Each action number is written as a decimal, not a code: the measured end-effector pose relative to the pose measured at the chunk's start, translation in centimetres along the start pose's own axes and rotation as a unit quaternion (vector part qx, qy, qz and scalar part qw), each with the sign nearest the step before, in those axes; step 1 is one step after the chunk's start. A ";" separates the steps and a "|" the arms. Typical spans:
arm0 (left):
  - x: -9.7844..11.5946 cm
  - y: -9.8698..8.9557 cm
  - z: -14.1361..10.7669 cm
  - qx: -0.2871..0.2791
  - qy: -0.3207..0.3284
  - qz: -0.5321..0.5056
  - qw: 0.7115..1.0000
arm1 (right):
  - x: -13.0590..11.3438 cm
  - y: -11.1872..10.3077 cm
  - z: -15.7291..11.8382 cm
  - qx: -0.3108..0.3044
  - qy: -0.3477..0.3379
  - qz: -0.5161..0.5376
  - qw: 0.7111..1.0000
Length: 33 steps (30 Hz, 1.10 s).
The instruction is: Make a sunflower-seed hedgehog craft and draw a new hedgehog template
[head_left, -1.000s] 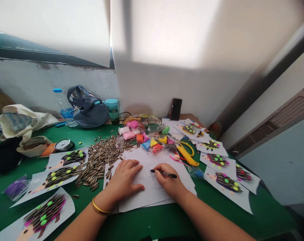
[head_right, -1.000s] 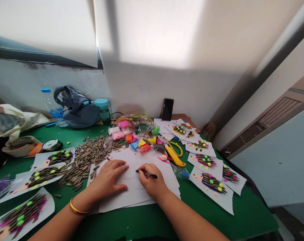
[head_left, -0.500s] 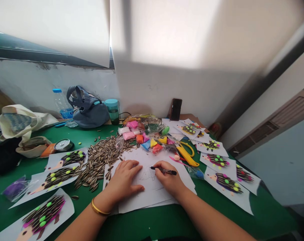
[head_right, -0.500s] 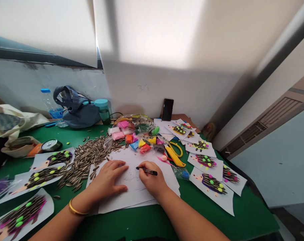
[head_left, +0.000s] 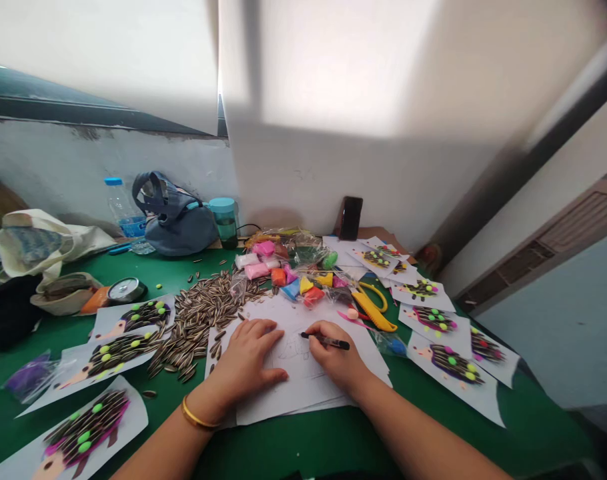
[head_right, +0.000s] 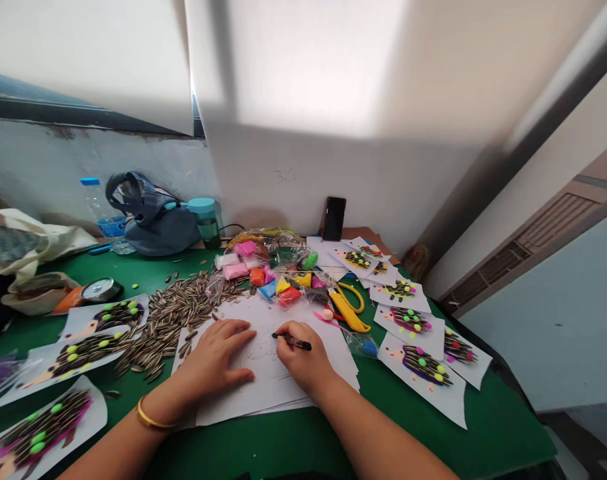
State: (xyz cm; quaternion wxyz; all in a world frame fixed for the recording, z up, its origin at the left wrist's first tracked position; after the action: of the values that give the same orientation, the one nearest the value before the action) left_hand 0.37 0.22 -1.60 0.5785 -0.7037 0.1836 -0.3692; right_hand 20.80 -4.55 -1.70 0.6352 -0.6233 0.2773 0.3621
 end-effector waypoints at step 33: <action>0.0 0.0 0.0 0.005 0.001 -0.001 1.000 | 0.2 -0.3 0.0 0.017 0.018 0.012 1.000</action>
State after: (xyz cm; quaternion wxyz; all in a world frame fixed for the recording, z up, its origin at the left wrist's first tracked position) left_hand 0.38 0.25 -1.60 0.5816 -0.7008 0.1813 -0.3712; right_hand 21.13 -4.56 -1.70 0.6362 -0.6154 0.3021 0.3539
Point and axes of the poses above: each hand's wrist, its own z-axis towards the middle knuckle, its own y-axis out of the palm, x = y × z, the point moved 3 cm from there along z, towards the middle knuckle, and after that the axes turned 12 degrees about -x, right-handed, at the moved point
